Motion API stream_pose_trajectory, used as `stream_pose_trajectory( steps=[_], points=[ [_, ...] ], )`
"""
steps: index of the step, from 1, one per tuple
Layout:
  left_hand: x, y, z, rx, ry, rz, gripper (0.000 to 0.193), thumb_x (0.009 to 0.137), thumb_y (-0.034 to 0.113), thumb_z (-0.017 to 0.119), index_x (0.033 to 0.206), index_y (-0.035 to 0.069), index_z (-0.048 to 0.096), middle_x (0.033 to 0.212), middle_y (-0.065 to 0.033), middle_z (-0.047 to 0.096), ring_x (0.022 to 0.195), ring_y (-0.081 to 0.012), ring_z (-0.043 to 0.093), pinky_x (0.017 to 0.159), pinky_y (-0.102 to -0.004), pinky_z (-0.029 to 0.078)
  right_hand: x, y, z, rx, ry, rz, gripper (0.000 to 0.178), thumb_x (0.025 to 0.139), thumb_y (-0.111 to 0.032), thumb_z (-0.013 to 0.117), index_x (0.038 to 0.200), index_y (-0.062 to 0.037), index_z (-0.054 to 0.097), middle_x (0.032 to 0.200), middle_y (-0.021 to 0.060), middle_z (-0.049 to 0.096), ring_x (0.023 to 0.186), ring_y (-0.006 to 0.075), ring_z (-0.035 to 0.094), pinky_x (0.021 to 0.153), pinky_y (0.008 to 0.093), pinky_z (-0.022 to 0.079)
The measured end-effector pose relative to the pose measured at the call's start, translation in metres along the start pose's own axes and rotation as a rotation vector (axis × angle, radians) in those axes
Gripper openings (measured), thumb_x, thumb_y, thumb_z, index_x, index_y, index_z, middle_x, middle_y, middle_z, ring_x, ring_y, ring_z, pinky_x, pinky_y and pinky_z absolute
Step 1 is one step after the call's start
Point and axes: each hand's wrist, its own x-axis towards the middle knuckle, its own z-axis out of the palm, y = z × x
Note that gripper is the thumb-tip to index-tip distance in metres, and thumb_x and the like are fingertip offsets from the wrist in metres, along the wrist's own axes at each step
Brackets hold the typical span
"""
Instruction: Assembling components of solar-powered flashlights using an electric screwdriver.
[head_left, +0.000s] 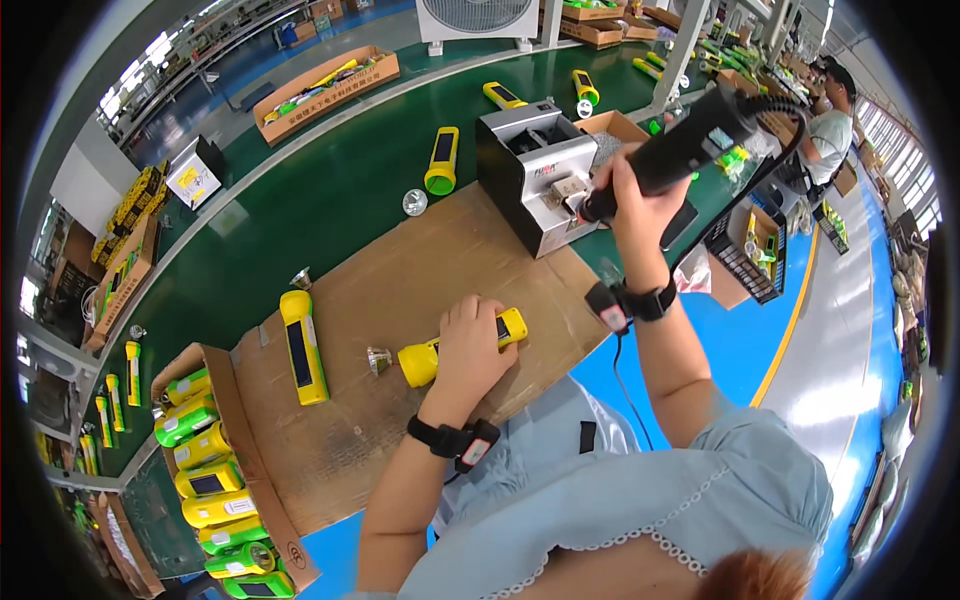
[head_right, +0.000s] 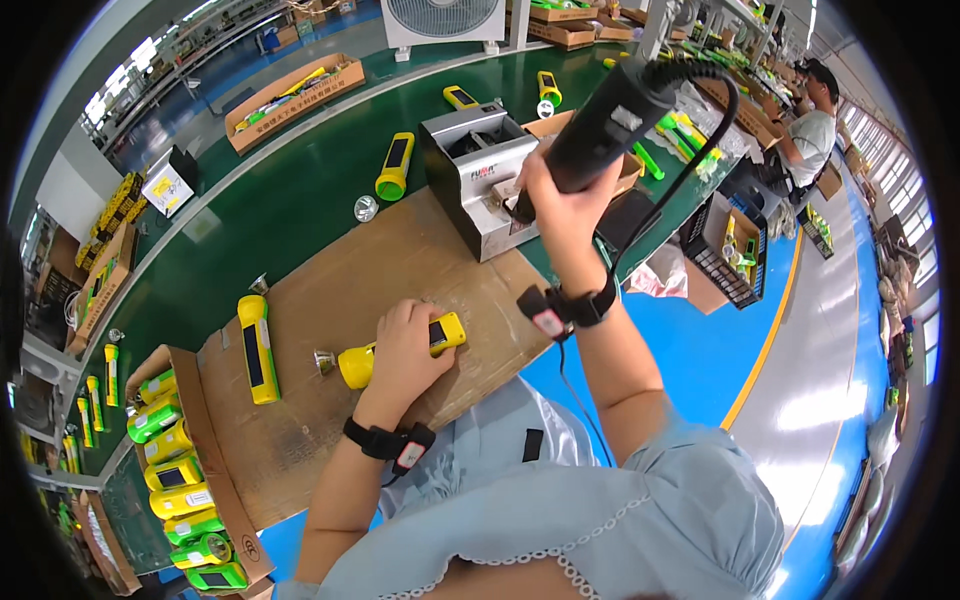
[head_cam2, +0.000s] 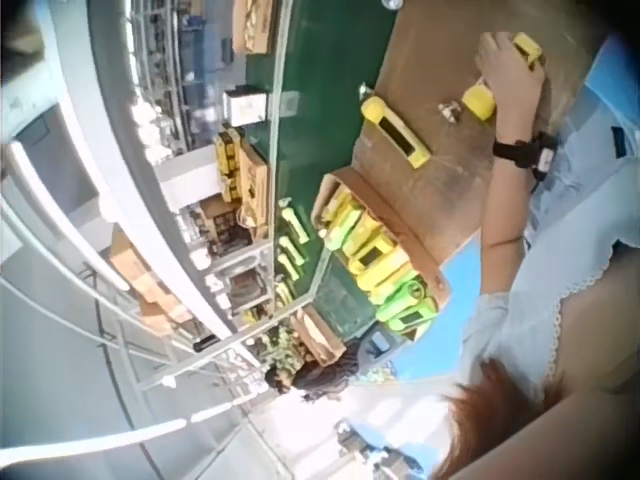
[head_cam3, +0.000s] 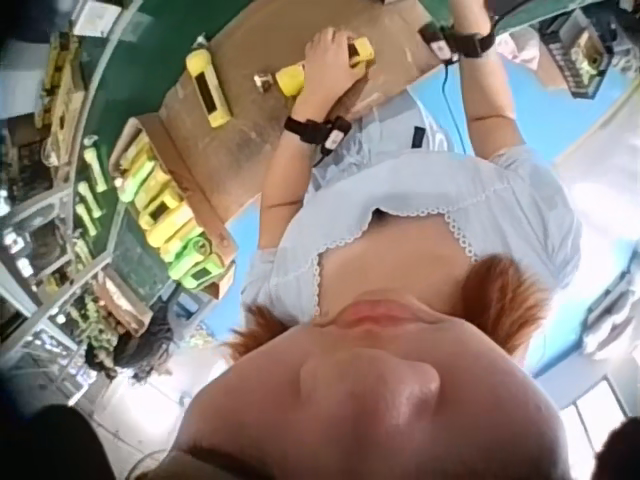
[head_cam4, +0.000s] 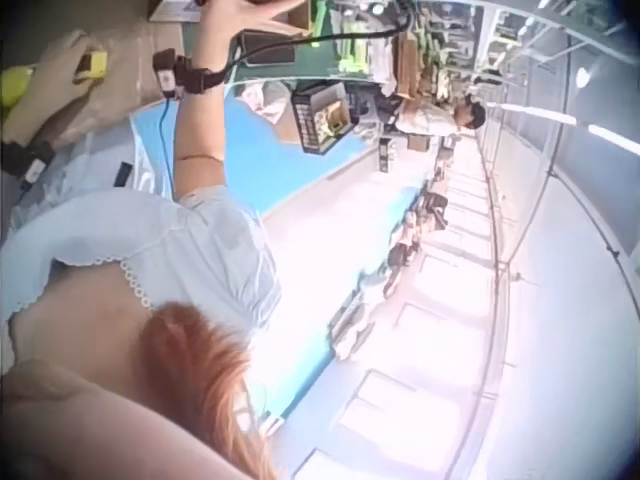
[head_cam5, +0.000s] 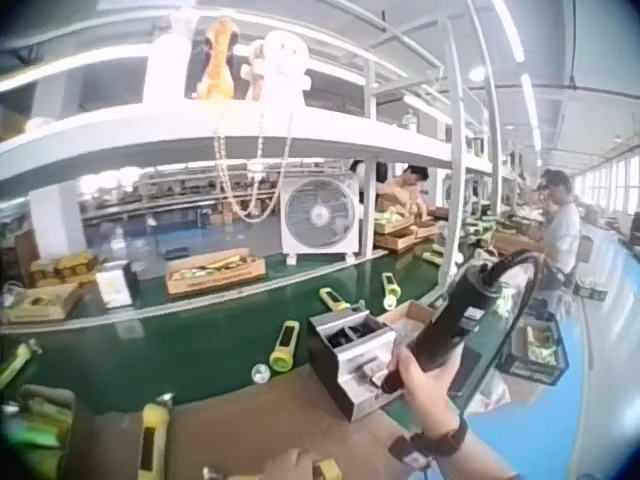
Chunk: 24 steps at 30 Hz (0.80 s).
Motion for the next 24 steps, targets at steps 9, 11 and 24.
stream_pose_trajectory(
  steps=[9, 11, 24],
  points=[
    [-0.025, -0.027, -0.049, 0.452, -0.255, -0.309, 0.045, 0.058, 0.016, 0.081, 0.098, 0.008, 0.062, 0.097, -0.0115, 0.058, 0.095, -0.0312, 0.054, 0.081, -0.0433, 0.043, 0.026, 0.032, -0.017, -0.086, -0.104, 0.117, 0.044, 0.075, 0.002, 0.061, 0.109, -0.0061, 0.033, 0.071, 0.0063, 0.055, 0.056, 0.0141, 0.056, 0.053, 0.0289, 0.047],
    [-0.019, -0.020, -0.048, 0.355, -0.228, -0.280, 0.045, 0.058, 0.019, 0.081, 0.097, 0.008, 0.063, 0.097, -0.0114, 0.058, 0.095, -0.0313, 0.054, 0.080, -0.0431, 0.044, 0.025, 0.037, -0.014, -0.150, -0.093, 0.159, 0.045, 0.075, -0.001, 0.063, 0.110, -0.0064, 0.035, 0.072, 0.0058, 0.055, 0.053, 0.0134, 0.055, 0.050, 0.0291, 0.046],
    [-0.011, -0.009, -0.002, 0.001, 0.012, -0.123, 0.045, 0.067, 0.020, 0.077, 0.106, 0.009, 0.058, 0.100, -0.0144, 0.051, 0.097, -0.0331, 0.048, 0.084, -0.0427, 0.039, -0.084, -0.030, 0.019, 0.262, -0.298, 0.232, 0.061, 0.080, 0.003, 0.054, 0.132, 0.0021, 0.023, 0.073, 0.0104, 0.055, 0.056, 0.0160, 0.057, 0.054, 0.0278, 0.048]
  ],
)
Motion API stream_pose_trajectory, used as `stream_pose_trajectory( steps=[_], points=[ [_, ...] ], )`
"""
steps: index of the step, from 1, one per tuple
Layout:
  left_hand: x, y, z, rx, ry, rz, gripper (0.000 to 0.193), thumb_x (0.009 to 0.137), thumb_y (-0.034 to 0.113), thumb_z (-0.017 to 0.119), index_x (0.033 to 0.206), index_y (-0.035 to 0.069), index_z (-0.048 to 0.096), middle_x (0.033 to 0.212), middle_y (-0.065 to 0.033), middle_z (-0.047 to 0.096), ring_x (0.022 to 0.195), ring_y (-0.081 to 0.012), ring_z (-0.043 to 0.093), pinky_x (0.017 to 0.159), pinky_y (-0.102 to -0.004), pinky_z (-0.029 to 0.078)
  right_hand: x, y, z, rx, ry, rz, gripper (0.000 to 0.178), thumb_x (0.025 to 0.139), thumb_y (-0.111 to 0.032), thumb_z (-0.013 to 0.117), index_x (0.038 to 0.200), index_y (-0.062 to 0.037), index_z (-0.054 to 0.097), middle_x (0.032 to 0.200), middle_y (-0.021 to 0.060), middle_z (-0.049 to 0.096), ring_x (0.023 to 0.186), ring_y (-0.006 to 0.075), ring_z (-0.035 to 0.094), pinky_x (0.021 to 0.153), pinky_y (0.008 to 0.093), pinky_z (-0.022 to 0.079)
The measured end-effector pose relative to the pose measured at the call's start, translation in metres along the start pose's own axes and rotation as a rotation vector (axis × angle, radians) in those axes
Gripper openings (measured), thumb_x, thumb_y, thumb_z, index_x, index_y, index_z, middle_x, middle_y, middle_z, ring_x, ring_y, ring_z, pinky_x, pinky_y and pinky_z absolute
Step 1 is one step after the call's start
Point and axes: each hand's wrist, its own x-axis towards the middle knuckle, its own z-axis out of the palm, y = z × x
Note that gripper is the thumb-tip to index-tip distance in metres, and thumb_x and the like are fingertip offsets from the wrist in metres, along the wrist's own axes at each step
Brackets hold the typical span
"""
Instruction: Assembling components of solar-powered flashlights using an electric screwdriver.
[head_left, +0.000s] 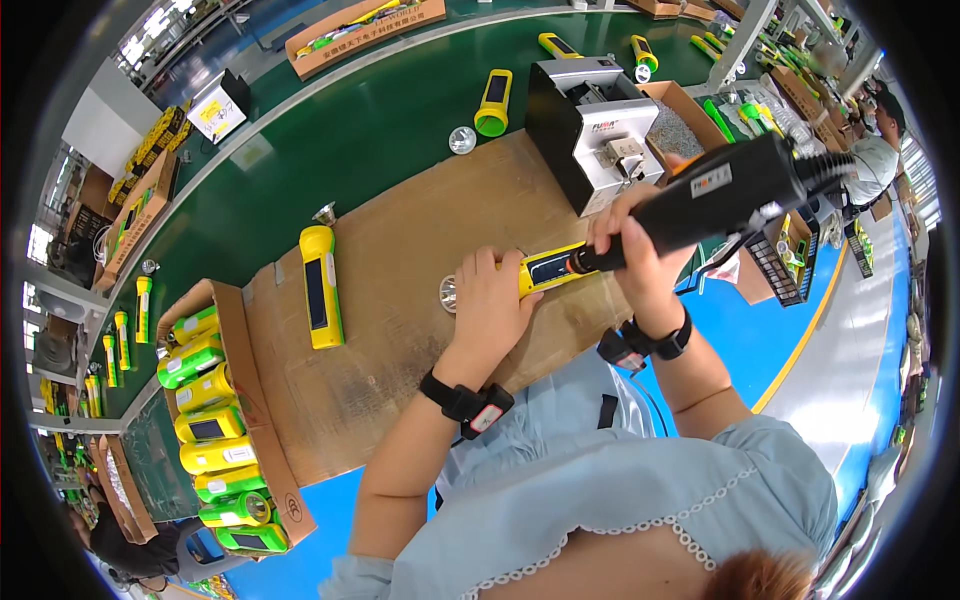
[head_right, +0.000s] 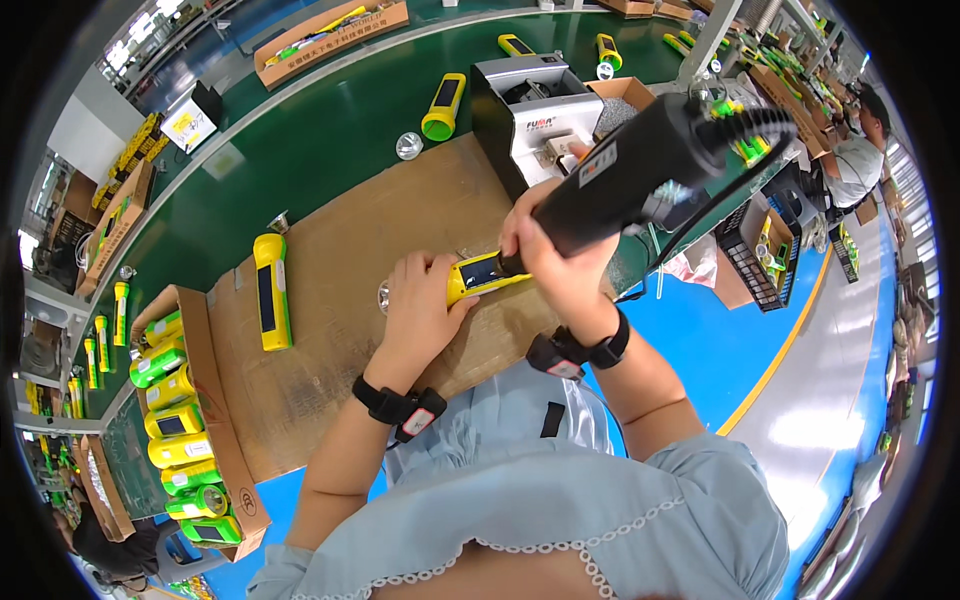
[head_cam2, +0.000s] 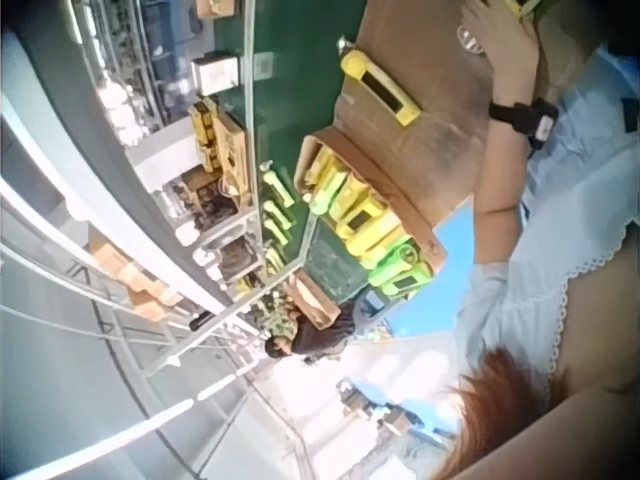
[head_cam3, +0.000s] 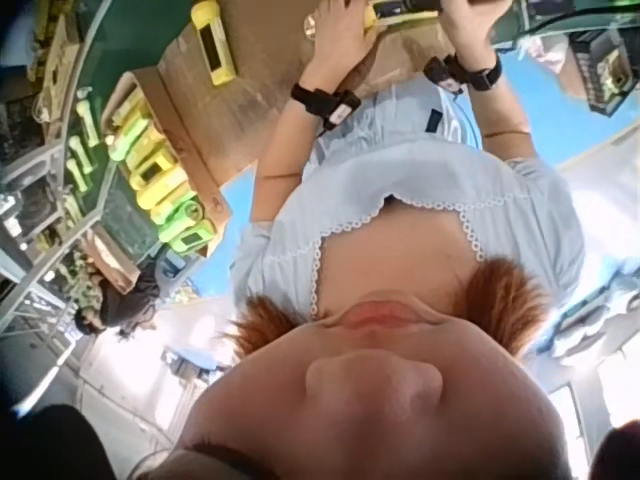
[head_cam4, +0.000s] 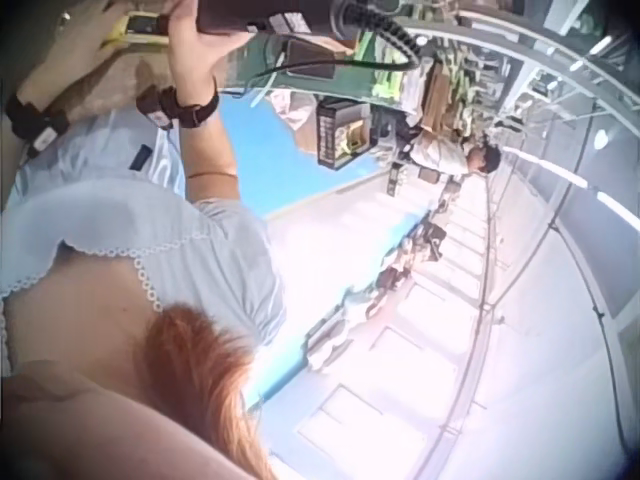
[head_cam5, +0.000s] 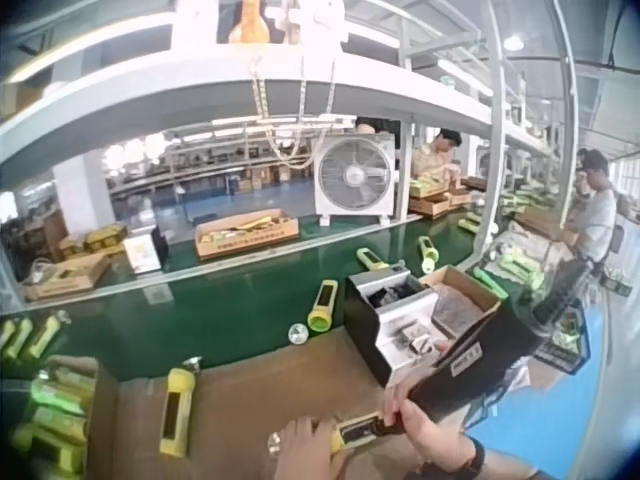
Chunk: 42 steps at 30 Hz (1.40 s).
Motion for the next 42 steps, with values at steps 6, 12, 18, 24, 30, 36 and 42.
stream_pose_trajectory(
  steps=[6, 12, 18, 24, 30, 36, 42],
  points=[
    [-0.003, 0.003, 0.000, 0.003, 0.049, -0.033, 0.050, 0.061, 0.018, 0.080, 0.105, 0.010, 0.059, 0.102, -0.0151, 0.048, 0.099, -0.0347, 0.045, 0.084, -0.0446, 0.037, -0.029, 0.009, 0.017, -0.098, -0.089, 0.051, 0.068, 0.087, -0.005, 0.056, 0.138, -0.0067, 0.011, 0.080, 0.0111, 0.051, 0.060, 0.0185, 0.055, 0.059, 0.0331, 0.050],
    [-0.003, 0.006, -0.003, 0.016, 0.068, -0.020, 0.046, 0.062, 0.019, 0.080, 0.101, 0.006, 0.059, 0.099, -0.0132, 0.047, 0.096, -0.0316, 0.045, 0.082, -0.0430, 0.037, -0.030, 0.013, 0.025, -0.128, -0.075, 0.033, 0.066, 0.087, -0.003, 0.055, 0.137, -0.0066, 0.012, 0.080, 0.0113, 0.051, 0.060, 0.0184, 0.055, 0.059, 0.0335, 0.051],
    [-0.002, 0.003, 0.001, -0.001, 0.056, -0.038, 0.049, 0.061, 0.017, 0.080, 0.104, 0.010, 0.059, 0.101, -0.0140, 0.049, 0.098, -0.0334, 0.045, 0.082, -0.0440, 0.037, -0.026, 0.013, 0.023, -0.097, -0.068, 0.006, 0.063, 0.087, -0.003, 0.054, 0.135, -0.0057, 0.014, 0.080, 0.0114, 0.052, 0.060, 0.0187, 0.055, 0.059, 0.0333, 0.050],
    [-0.001, 0.005, -0.003, 0.013, 0.055, -0.040, 0.043, 0.061, 0.017, 0.079, 0.098, 0.010, 0.057, 0.098, -0.0132, 0.049, 0.095, -0.0328, 0.046, 0.080, -0.0436, 0.037, -0.035, 0.025, 0.022, -0.150, -0.104, 0.076, 0.051, 0.087, -0.001, 0.053, 0.127, -0.0062, 0.021, 0.080, 0.0108, 0.052, 0.060, 0.0187, 0.055, 0.059, 0.0324, 0.049],
    [-0.005, 0.004, -0.001, 0.039, 0.027, -0.026, 0.041, 0.065, 0.017, 0.074, 0.101, 0.010, 0.056, 0.096, -0.0136, 0.049, 0.094, -0.0331, 0.047, 0.079, -0.0437, 0.036, -0.042, 0.030, 0.021, -0.163, -0.100, 0.081, 0.062, 0.076, 0.008, 0.054, 0.127, -0.0029, 0.020, 0.080, 0.0084, 0.055, 0.064, 0.0129, 0.056, 0.060, 0.0264, 0.047],
    [-0.005, 0.002, -0.001, 0.132, 0.104, 0.031, 0.045, 0.061, 0.022, 0.080, 0.096, 0.009, 0.055, 0.095, -0.0140, 0.050, 0.093, -0.0316, 0.048, 0.077, -0.0420, 0.036, -0.041, 0.035, 0.029, -0.198, -0.071, 0.126, 0.056, 0.072, 0.009, 0.062, 0.117, -0.0047, 0.030, 0.087, 0.0063, 0.054, 0.076, 0.0115, 0.056, 0.067, 0.0258, 0.047],
    [-0.002, 0.003, -0.002, 0.132, 0.029, 0.036, 0.047, 0.066, 0.016, 0.075, 0.107, 0.008, 0.054, 0.102, -0.0164, 0.049, 0.099, -0.0344, 0.046, 0.083, -0.0445, 0.036, -0.018, 0.013, 0.027, -0.198, -0.156, 0.140, 0.056, 0.072, 0.009, 0.061, 0.117, -0.0045, 0.030, 0.086, 0.0061, 0.055, 0.073, 0.0124, 0.058, 0.065, 0.0268, 0.049]
  ],
)
